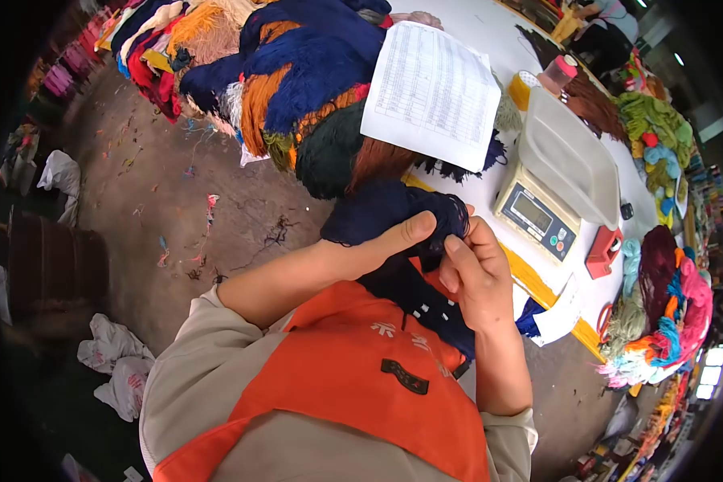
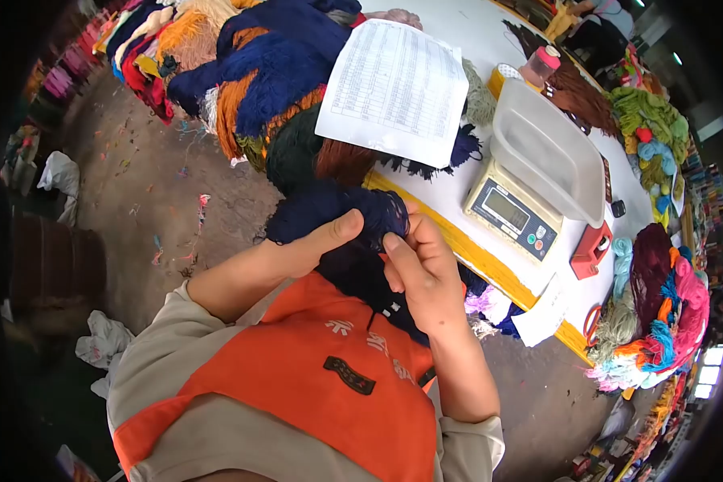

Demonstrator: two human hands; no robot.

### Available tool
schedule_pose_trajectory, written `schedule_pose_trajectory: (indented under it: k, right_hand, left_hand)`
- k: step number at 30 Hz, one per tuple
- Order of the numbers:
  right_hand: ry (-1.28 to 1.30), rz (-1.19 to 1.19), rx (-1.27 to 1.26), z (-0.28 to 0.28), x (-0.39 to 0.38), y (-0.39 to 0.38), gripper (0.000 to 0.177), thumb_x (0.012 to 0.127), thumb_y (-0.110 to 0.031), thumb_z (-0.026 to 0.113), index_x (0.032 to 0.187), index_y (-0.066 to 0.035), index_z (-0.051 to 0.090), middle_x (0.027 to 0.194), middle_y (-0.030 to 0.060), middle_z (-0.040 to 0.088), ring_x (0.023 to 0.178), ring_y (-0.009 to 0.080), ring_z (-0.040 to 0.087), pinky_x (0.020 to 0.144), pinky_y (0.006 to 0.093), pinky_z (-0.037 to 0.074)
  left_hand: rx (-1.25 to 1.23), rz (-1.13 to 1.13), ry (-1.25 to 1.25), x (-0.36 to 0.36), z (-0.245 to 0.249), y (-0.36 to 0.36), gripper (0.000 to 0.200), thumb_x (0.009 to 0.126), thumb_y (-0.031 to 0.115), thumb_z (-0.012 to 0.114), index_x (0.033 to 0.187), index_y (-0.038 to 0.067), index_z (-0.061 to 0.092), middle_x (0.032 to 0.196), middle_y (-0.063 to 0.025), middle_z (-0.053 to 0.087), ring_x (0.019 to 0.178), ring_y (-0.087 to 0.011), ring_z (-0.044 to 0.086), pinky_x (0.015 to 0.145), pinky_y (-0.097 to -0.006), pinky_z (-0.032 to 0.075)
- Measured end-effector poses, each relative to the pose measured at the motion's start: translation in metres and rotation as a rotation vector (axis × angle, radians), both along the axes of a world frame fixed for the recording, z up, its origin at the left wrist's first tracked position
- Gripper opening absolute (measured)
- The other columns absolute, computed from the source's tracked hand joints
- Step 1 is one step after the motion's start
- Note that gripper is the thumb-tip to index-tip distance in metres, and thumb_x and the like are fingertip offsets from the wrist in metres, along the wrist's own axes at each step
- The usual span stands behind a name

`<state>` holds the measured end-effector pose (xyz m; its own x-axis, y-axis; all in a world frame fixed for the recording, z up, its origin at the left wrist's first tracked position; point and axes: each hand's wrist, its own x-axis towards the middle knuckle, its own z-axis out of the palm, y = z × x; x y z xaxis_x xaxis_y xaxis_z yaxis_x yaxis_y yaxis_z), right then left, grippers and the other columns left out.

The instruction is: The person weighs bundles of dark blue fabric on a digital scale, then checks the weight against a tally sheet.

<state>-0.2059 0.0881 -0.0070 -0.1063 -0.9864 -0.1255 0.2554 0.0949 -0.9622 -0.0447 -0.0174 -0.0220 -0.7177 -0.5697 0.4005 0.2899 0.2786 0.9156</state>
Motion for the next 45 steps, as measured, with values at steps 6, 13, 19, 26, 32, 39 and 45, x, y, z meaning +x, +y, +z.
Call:
schedule_pose_trajectory:
  k: [6,13,19,26,32,39,45]
  right_hand:
    - [0.442,0.002,-0.133,-0.01,-0.002,0.0,0.011,0.098,-0.004,0.059,0.108,-0.003,0.057,0.087,-0.0023,0.056,0.073,0.0033,0.048,0.067,0.0198,0.041]
    - [0.123,-0.062,-0.099,0.009,0.0,-0.004,0.011,0.096,0.0,0.052,0.106,-0.004,0.054,0.083,-0.0012,0.054,0.064,0.0029,0.045,0.057,0.0195,0.037]
    - [0.159,0.186,-0.054,-0.001,0.003,-0.002,0.015,0.098,-0.017,0.064,0.097,-0.002,0.062,0.081,-0.0033,0.06,0.076,0.0054,0.051,0.069,0.022,0.041]
    - [0.208,-0.199,0.112,-0.029,-0.087,0.088,0.02,0.097,-0.024,0.065,0.096,-0.004,0.066,0.074,-0.0042,0.063,0.056,0.0012,0.042,0.051,0.019,0.033]
    - [0.232,-0.664,0.389,-0.083,-0.191,0.19,0.027,0.1,-0.034,0.062,0.083,-0.013,0.059,0.057,-0.0107,0.034,0.043,0.0006,0.021,0.038,0.0186,0.017]
    - [0.717,-1.035,0.868,-0.137,-0.302,0.335,0.037,0.1,-0.042,0.055,0.086,-0.009,0.063,0.06,-0.0067,0.035,0.04,0.004,0.028,0.036,0.0246,0.017]
    - [0.166,-0.757,0.589,-0.1,-0.255,0.282,0.022,0.098,-0.034,0.064,0.092,-0.013,0.059,0.062,-0.0081,0.042,0.046,0.0019,0.027,0.04,0.0193,0.022]
  left_hand:
    - [-0.489,0.155,-0.079,-0.004,0.001,-0.008,0.02,0.089,0.015,0.063,0.105,0.004,0.069,0.094,-0.0141,0.067,0.086,-0.0353,0.063,0.075,-0.0399,0.05]
    - [-0.267,0.052,-0.166,0.006,0.003,-0.008,0.023,0.089,0.011,0.064,0.109,0.001,0.069,0.097,-0.0129,0.069,0.093,-0.028,0.067,0.085,-0.0353,0.051]
    - [-0.371,0.006,-0.103,0.007,-0.006,-0.022,0.014,0.087,0.016,0.062,0.093,0.004,0.067,0.067,-0.0083,0.063,0.06,-0.0228,0.062,0.058,-0.0332,0.046]
    - [0.333,-0.329,0.019,0.148,0.008,-0.077,0.012,0.091,0.014,0.064,0.092,0.002,0.064,0.068,-0.0026,0.057,0.055,-0.0112,0.053,0.052,-0.0239,0.043]
    - [0.806,0.043,0.606,0.274,0.063,-0.169,0.015,0.103,0.008,0.045,0.101,-0.003,0.054,0.07,0.0028,0.041,0.056,-0.0057,0.037,0.056,-0.0211,0.035]
    - [0.741,0.566,0.826,0.496,0.047,-0.297,0.014,0.096,0.005,0.048,0.095,-0.006,0.057,0.067,0.001,0.045,0.055,-0.0088,0.042,0.057,-0.0226,0.037]
    - [0.595,0.327,0.772,0.326,0.058,-0.169,0.043,0.103,0.009,0.045,0.14,-0.012,0.041,0.071,-0.0003,0.042,0.055,-0.0082,0.04,0.057,-0.0222,0.036]
